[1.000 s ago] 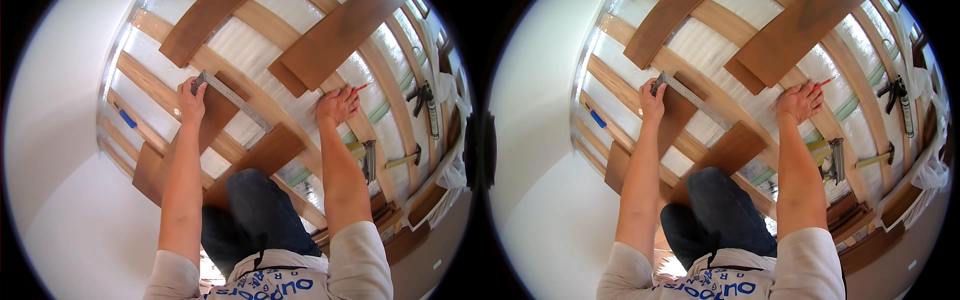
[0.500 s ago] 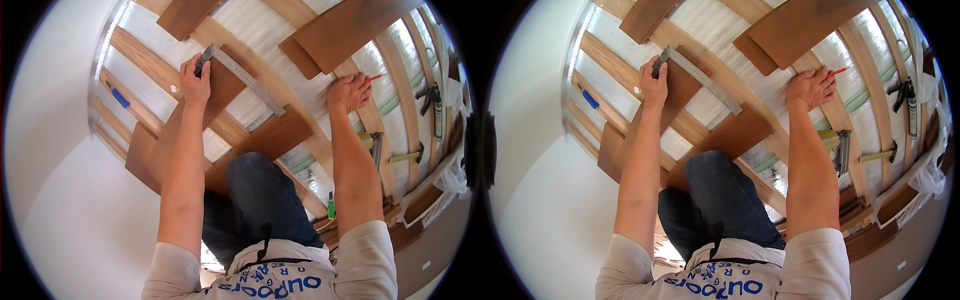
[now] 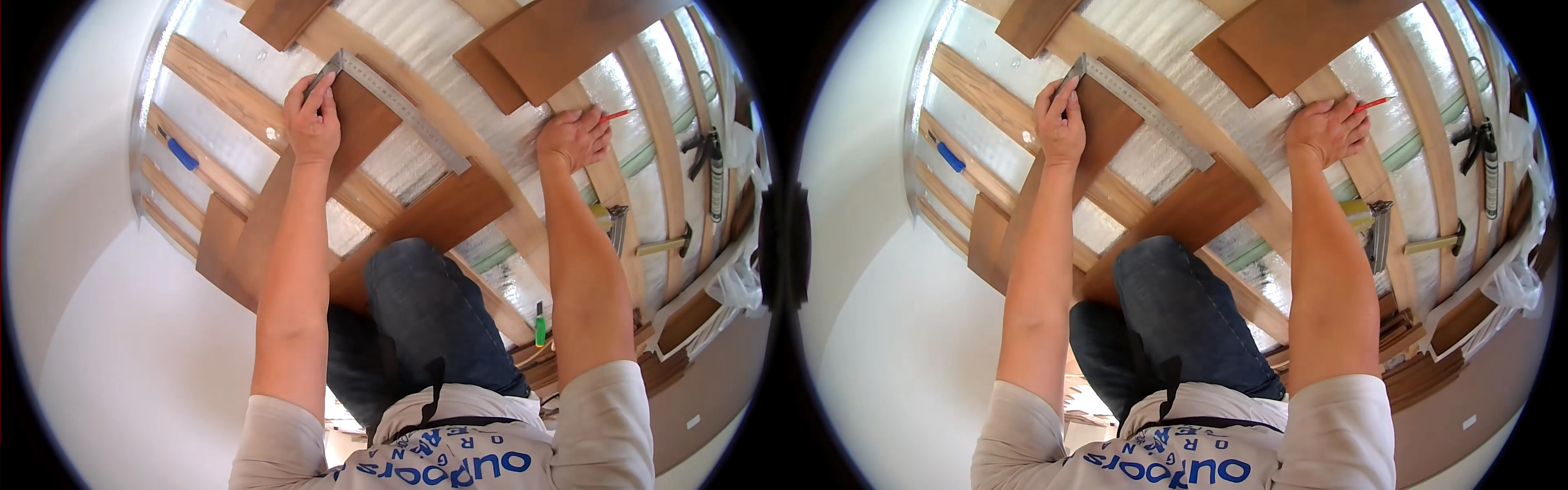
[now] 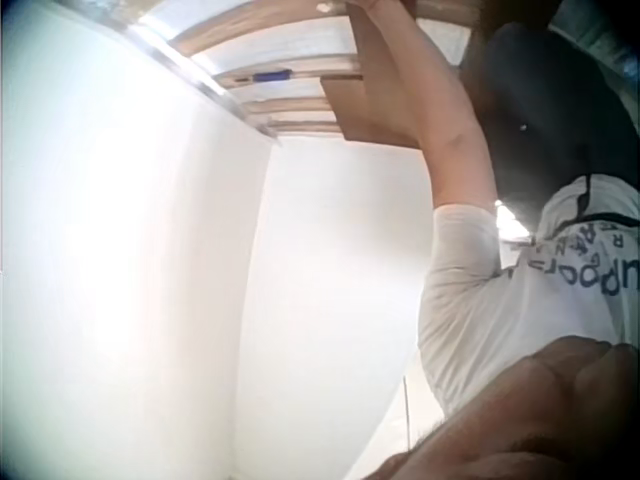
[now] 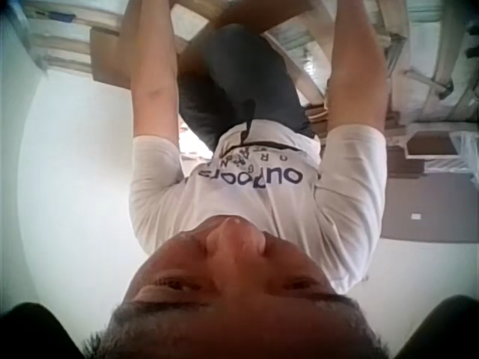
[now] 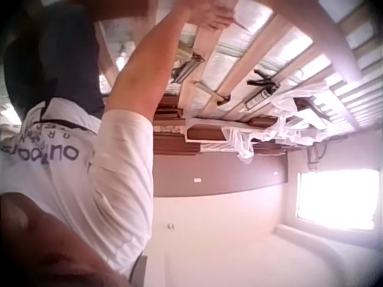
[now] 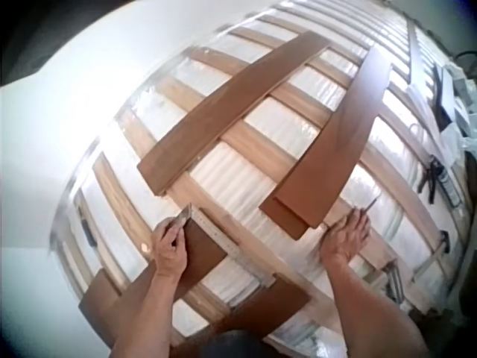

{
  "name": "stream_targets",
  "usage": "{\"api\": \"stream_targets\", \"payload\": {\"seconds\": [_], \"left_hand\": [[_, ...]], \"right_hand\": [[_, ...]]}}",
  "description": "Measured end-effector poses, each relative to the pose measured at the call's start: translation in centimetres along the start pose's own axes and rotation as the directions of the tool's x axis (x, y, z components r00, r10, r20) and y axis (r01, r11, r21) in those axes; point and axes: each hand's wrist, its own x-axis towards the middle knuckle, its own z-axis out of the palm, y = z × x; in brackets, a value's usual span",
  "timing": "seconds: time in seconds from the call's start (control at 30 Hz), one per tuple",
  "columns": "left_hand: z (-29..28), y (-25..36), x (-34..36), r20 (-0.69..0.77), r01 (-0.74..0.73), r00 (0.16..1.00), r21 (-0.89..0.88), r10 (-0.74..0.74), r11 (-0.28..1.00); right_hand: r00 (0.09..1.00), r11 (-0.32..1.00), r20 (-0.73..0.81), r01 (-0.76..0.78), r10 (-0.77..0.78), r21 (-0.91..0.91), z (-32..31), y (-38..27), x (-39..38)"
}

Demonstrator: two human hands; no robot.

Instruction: The person fits wooden flooring planks onto a subfloor by hand. They use a square and a pencil to mark lines on the planks and a utility knife to cut the wood.

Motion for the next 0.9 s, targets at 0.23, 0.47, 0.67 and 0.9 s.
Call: {"api": "stream_targets", "payload": {"seconds": [0.23, 0.47, 0.67, 0.9], "left_hand": [[0.3, -0.1, -0.1, 0.030, -0.022, 0.999, 0.063, 0.020, 0.998], [0.4, -0.5, -0.4, 0.041, -0.070, 0.997, 0.118, 0.066, 0.991], [0.5, -0.9, -0.4, 0.046, -0.086, 0.996, 0.133, 0.080, 0.987], [0.6, -1.2, -0.6, 0.045, -0.088, 0.996, 0.145, 0.082, 0.986]], "right_hand": [[1.000, 1.000, 0.005, 0.008, -0.008, -0.005, -0.3, -0.1, 0.2], [1.000, 1.000, 0.022, 0.002, -0.002, 0.000, -0.1, 0.1, 0.2], [1.000, 0.999, 0.022, 0.000, -0.001, 0.032, 0.2, 0.2, 0.2], [1.000, 0.998, 0.005, -0.014, 0.013, 0.065, 0.3, 0.1, 0.1]]}}
